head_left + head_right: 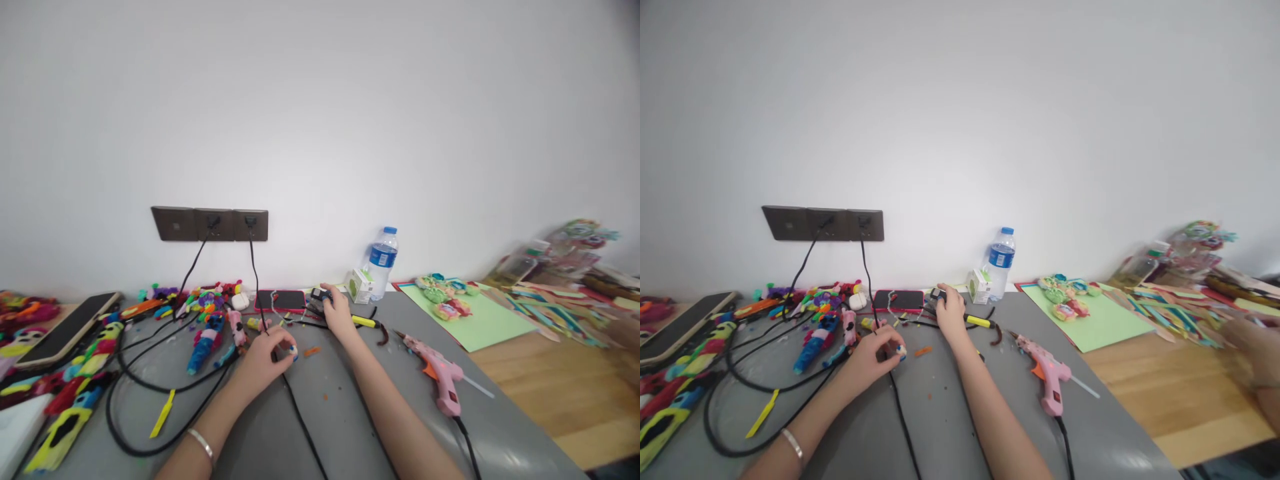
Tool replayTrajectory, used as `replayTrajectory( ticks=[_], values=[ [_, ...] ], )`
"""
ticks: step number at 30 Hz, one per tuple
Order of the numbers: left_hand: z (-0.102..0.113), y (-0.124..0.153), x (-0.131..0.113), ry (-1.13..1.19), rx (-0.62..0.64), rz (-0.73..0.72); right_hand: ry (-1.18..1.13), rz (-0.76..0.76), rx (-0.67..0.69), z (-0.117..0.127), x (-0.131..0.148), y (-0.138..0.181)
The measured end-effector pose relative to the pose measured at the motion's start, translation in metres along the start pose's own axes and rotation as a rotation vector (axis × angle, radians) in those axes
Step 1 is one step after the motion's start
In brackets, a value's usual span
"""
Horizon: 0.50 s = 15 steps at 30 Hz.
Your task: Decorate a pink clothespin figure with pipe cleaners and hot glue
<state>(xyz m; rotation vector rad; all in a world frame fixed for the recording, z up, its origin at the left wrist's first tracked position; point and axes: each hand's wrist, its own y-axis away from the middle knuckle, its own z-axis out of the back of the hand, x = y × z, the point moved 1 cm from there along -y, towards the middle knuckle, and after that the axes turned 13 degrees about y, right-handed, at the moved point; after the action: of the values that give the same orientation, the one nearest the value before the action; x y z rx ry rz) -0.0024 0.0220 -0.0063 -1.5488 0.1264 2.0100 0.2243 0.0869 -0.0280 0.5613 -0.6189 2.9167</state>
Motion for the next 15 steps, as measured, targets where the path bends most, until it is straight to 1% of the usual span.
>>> replayTrajectory(
  ticks=[3,6,9,12,15],
  values=[
    [-0.002,0.001,-0.005,-0.065,0.034,-0.007,0.045,0.033,0.034,0.005,-0.007,-0.017],
    [-0.003,0.001,-0.004,-0.065,0.029,0.000,0.118,0.065,0.100,0.011,-0.010,-0.040],
    [-0.004,0.001,-0.002,-0.079,0.040,0.010,0.218,0.168,0.221,0.014,-0.008,-0.058],
    [-0.006,0.002,0.000,-0.100,0.058,0.025,0.344,0.290,0.338,0.016,-0.006,-0.069],
    [-0.006,0.002,0.000,-0.108,0.064,0.025,0.470,0.359,0.399,0.018,-0.005,-0.075]
  ],
)
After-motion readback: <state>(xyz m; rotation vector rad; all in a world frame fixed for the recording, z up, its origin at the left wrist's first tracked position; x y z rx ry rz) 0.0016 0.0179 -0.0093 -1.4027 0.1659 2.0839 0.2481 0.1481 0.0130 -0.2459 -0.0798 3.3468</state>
